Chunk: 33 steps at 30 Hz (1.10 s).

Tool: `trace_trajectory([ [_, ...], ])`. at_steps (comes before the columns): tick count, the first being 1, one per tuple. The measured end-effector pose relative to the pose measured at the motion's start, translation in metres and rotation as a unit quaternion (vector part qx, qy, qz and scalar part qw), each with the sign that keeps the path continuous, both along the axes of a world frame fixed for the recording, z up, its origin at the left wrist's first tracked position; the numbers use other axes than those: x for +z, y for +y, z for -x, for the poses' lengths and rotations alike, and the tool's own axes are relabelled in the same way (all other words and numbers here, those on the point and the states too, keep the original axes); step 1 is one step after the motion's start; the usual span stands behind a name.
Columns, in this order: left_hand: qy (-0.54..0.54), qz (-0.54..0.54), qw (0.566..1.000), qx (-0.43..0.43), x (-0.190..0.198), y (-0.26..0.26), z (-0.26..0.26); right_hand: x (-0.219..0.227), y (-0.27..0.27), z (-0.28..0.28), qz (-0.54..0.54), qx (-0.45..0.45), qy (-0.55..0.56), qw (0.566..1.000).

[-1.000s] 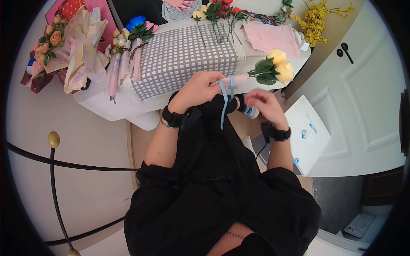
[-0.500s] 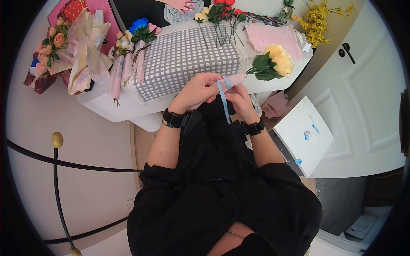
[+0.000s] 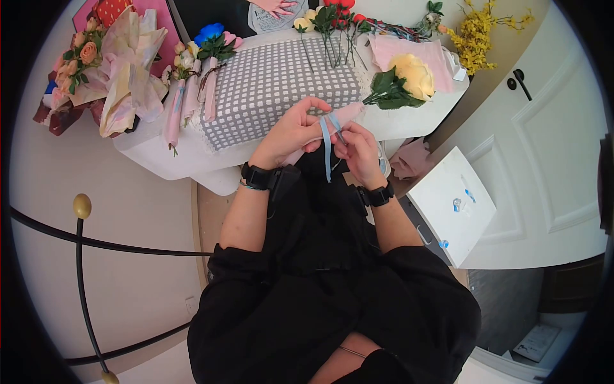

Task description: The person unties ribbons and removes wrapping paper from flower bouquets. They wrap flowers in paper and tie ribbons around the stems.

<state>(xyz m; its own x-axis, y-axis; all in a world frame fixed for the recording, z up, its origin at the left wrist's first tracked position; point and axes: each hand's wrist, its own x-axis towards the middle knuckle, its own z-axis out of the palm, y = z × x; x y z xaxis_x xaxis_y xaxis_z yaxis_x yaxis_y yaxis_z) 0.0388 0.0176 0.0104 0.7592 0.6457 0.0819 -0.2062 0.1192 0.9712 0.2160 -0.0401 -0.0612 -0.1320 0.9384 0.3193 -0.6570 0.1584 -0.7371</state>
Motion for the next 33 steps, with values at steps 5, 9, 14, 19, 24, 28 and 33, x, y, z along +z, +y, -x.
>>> trace_trajectory([
  [5, -0.011, 0.009, 0.999, 0.031, -0.009, 0.003, -0.002, 0.013, -0.015, 0.012, -0.063, -0.256, -0.432, 0.862],
  [9, 0.013, -0.029, 0.997, 0.075, -0.007, -0.001, -0.009, 0.025, -0.023, 0.025, -0.109, -0.250, -0.473, 0.837],
  [14, 0.049, -0.024, 0.994, 0.098, -0.007, -0.004, -0.010, 0.025, -0.029, 0.018, -0.017, -0.148, -0.407, 0.901],
  [19, 0.037, 0.067, 0.993, 0.090, -0.012, 0.005, -0.008, 0.019, -0.022, 0.011, 0.091, -0.081, -0.213, 0.970],
  [24, 0.062, -0.027, 0.983, 0.169, -0.022, 0.010, -0.018, 0.041, 0.016, 0.004, 0.129, -0.034, -0.179, 0.975],
  [28, 0.034, -0.036, 0.969, 0.243, -0.027, 0.040, -0.022, 0.069, 0.061, 0.011, 0.159, 0.015, -0.195, 0.968],
  [33, -0.012, 0.001, 0.948, 0.317, -0.018, 0.109, -0.010, 0.090, 0.110, 0.025, 0.141, -0.025, -0.154, 0.978],
])
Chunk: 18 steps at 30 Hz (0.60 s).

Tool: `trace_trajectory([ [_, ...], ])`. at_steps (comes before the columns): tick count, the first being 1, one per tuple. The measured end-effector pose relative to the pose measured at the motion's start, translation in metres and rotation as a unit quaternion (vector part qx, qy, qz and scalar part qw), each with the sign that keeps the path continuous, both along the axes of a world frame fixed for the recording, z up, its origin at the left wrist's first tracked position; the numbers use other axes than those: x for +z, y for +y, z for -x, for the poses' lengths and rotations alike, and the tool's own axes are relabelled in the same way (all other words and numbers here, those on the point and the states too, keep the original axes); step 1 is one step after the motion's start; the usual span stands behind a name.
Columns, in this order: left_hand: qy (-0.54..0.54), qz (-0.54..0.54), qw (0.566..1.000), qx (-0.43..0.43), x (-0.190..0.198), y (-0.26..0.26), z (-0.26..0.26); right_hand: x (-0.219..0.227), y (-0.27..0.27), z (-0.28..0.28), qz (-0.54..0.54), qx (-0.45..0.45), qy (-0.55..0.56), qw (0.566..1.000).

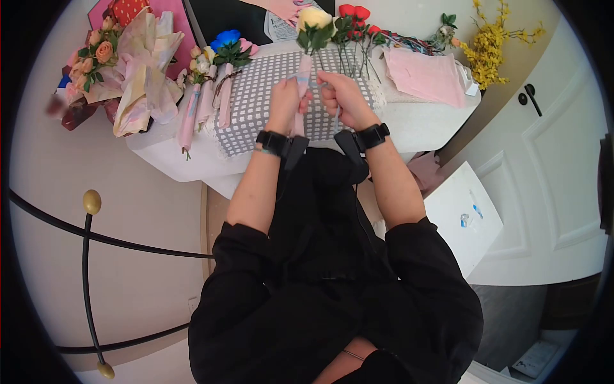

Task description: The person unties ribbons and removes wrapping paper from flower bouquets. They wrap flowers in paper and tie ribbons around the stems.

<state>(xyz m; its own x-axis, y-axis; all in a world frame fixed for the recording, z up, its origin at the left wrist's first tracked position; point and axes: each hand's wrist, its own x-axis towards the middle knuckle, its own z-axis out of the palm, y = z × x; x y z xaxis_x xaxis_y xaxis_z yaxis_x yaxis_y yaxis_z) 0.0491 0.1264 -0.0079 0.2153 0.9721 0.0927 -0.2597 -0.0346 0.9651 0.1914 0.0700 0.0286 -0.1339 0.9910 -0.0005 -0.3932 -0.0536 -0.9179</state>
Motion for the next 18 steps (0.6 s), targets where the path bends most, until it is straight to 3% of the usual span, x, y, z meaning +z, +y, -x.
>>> trace_trajectory([
  [5, 0.079, 0.017, 0.991, 0.103, 0.000, 0.023, 0.005, -0.028, 0.028, -0.006, 0.045, -0.009, 0.069, 0.997],
  [10, 0.071, 0.016, 0.990, 0.118, -0.015, 0.025, 0.004, -0.057, 0.020, -0.011, 0.063, -0.046, 0.089, 0.993],
  [12, 0.229, -0.057, 0.953, 0.189, -0.012, 0.022, 0.003, -0.053, 0.013, -0.012, 0.049, -0.042, 0.067, 0.996],
  [14, 0.281, -0.109, 0.934, 0.192, -0.010, 0.020, 0.005, -0.045, 0.009, -0.014, 0.000, -0.053, -0.179, 0.982],
  [15, 0.329, -0.157, 0.911, 0.194, -0.010, 0.018, 0.005, -0.050, 0.012, -0.015, 0.001, -0.055, -0.177, 0.983],
  [17, 0.344, -0.151, 0.907, 0.191, -0.009, 0.013, 0.003, -0.052, 0.016, -0.014, -0.176, -0.076, -0.367, 0.910],
  [18, 0.358, -0.143, 0.903, 0.191, -0.007, 0.011, 0.002, -0.047, 0.013, -0.014, -0.176, -0.077, -0.367, 0.910],
])
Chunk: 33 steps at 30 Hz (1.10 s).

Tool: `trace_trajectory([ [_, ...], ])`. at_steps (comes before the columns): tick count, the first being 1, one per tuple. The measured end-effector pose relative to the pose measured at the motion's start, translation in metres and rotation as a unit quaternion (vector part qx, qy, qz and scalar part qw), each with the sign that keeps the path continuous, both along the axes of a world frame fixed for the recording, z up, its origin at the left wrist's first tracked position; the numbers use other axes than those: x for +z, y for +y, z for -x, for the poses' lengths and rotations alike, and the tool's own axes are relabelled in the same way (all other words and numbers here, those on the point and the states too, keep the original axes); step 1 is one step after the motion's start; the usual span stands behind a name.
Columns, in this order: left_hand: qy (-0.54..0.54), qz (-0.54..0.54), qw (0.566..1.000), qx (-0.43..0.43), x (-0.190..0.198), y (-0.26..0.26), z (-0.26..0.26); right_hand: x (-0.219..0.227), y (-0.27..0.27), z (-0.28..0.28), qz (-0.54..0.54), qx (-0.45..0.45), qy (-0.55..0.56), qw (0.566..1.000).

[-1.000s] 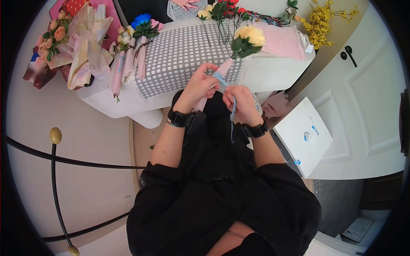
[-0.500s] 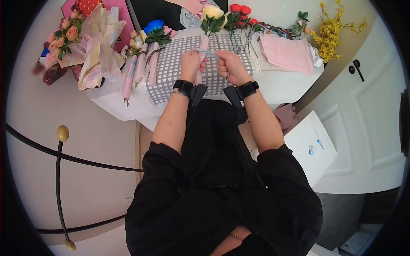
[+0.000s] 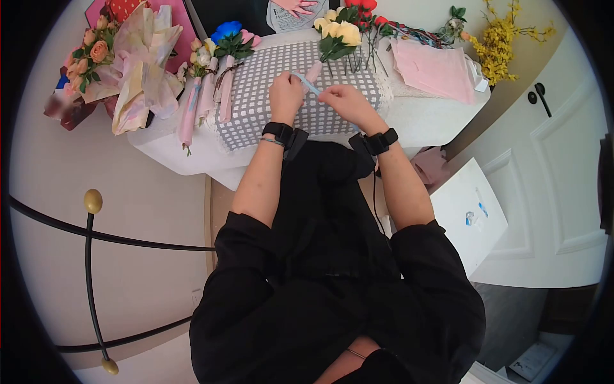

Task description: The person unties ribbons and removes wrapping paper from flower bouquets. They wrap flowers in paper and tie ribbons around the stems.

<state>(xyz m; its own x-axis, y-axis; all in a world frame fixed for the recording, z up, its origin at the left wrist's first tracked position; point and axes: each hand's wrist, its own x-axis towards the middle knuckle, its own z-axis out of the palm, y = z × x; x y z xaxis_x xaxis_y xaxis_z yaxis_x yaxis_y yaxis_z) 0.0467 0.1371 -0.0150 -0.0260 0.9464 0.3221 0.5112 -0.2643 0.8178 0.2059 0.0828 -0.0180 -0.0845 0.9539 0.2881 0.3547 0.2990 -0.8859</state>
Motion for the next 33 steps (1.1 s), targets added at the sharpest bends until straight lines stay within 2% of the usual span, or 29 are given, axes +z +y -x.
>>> trace_trajectory([
  [1, 0.000, -0.002, 1.000, 0.000, 0.002, -0.003, -0.001, 0.006, -0.003, -0.001, 0.056, -0.004, -0.030, 0.998],
  [2, -0.046, 0.031, 0.998, -0.005, 0.003, -0.005, -0.003, 0.014, -0.007, 0.001, 0.111, -0.007, -0.059, 0.992],
  [3, -0.091, 0.064, 0.994, -0.010, 0.005, -0.006, -0.003, 0.010, -0.003, 0.000, 0.109, -0.005, -0.060, 0.992],
  [4, -0.091, 0.061, 0.994, -0.008, 0.004, -0.005, -0.002, 0.000, 0.006, -0.001, 0.065, -0.012, -0.044, 0.997],
  [6, -0.187, 0.080, 0.978, -0.045, -0.006, 0.005, 0.000, -0.004, 0.012, -0.001, 0.017, -0.019, -0.026, 0.999],
  [7, -0.187, 0.076, 0.978, -0.044, -0.010, 0.011, 0.002, -0.002, 0.014, -0.001, 0.054, -0.036, -0.005, 0.998],
  [9, -0.050, -0.048, 0.997, -0.021, -0.014, 0.017, 0.006, 0.006, 0.013, 0.001, 0.090, -0.051, 0.017, 0.994],
  [12, -0.028, -0.110, 0.994, -0.001, -0.013, 0.014, 0.002, 0.012, 0.011, 0.005, 0.111, -0.045, 0.006, 0.993],
  [13, -0.028, -0.112, 0.993, -0.001, -0.011, 0.010, 0.000, 0.010, 0.013, 0.006, 0.078, -0.035, -0.004, 0.996],
  [15, -0.079, -0.029, 0.995, -0.050, 0.004, -0.003, -0.003, 0.005, 0.018, 0.007, 0.044, -0.026, -0.014, 0.999],
  [17, -0.093, -0.029, 0.992, -0.085, 0.003, 0.000, -0.005, 0.004, 0.022, 0.008, -0.020, -0.048, -0.066, 0.996],
  [21, -0.107, -0.019, 0.979, -0.175, 0.002, 0.004, -0.008, 0.004, 0.020, 0.006, -0.012, -0.054, -0.069, 0.996],
  [22, -0.108, -0.019, 0.978, -0.175, 0.002, 0.004, -0.008, 0.003, 0.019, 0.005, -0.004, -0.046, -0.067, 0.997],
  [26, -0.047, -0.003, 0.974, -0.222, 0.002, 0.002, -0.012, -0.002, 0.018, -0.002, -0.010, -0.025, -0.105, 0.994],
  [28, -0.033, -0.015, 0.969, -0.244, -0.002, 0.006, -0.011, -0.006, 0.017, -0.004, -0.010, -0.009, -0.082, 0.997],
  [30, 0.043, 0.074, 0.959, -0.269, 0.001, 0.007, -0.007, -0.003, 0.015, -0.006, -0.011, 0.007, -0.058, 0.998],
  [31, 0.043, 0.074, 0.959, -0.269, -0.007, 0.013, -0.005, -0.002, 0.014, -0.007, 0.010, -0.008, -0.044, 0.999],
  [33, 0.006, 0.067, 0.940, -0.335, -0.028, 0.030, -0.005, -0.003, 0.015, -0.009, 0.031, -0.023, -0.031, 0.999],
])
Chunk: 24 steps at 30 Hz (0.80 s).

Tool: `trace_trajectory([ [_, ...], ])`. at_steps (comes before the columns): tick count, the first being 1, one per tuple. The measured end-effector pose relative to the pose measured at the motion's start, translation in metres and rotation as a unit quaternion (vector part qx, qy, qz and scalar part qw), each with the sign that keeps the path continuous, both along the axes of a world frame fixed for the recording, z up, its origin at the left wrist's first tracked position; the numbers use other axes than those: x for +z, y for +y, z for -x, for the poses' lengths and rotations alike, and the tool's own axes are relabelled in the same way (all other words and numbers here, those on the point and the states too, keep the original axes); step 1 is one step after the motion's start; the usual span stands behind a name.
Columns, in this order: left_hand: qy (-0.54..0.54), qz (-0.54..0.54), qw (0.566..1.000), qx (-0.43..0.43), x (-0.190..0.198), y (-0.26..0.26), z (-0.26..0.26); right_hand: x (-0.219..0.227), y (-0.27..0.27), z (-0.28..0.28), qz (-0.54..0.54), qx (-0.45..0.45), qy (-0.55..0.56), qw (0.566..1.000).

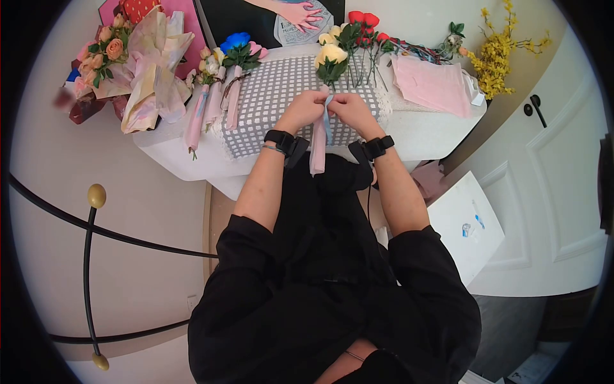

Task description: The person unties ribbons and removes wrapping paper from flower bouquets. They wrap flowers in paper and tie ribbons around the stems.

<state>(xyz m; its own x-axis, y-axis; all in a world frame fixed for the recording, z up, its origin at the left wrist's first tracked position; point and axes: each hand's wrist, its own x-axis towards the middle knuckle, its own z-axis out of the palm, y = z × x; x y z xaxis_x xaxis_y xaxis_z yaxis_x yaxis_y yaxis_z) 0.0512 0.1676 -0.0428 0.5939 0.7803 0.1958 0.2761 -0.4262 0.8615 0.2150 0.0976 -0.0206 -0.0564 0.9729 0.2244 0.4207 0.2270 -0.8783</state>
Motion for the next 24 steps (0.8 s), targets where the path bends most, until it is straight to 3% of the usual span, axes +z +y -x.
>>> trace_trajectory([
  [3, -0.003, -0.053, 0.999, -0.011, 0.006, -0.008, 0.001, -0.005, 0.003, -0.002, 0.040, 0.007, 0.067, 0.997],
  [6, 0.016, -0.029, 0.999, 0.004, 0.020, -0.018, 0.003, -0.008, 0.003, -0.002, -0.003, -0.019, 0.083, 0.996],
  [9, 0.023, -0.035, 0.999, 0.027, 0.025, -0.023, 0.001, -0.005, -0.002, 0.000, -0.060, -0.032, 0.047, 0.997],
  [11, 0.028, -0.055, 0.998, 0.032, 0.024, -0.022, 0.000, 0.002, -0.008, 0.000, -0.095, -0.060, -0.082, 0.990],
  [16, 0.075, -0.114, 0.989, 0.061, 0.029, -0.025, 0.000, 0.004, -0.001, -0.009, -0.074, -0.015, -0.158, 0.985],
  [19, 0.076, -0.069, 0.994, 0.036, 0.035, -0.031, 0.000, 0.005, 0.004, -0.012, -0.054, -0.027, -0.187, 0.981],
  [21, -0.033, -0.021, 0.999, 0.016, 0.026, -0.027, -0.002, 0.008, 0.002, -0.012, -0.029, -0.047, -0.199, 0.978],
  [24, -0.068, 0.032, 0.997, 0.000, 0.022, -0.023, 0.005, 0.006, -0.001, -0.010, -0.010, -0.061, -0.192, 0.979],
])
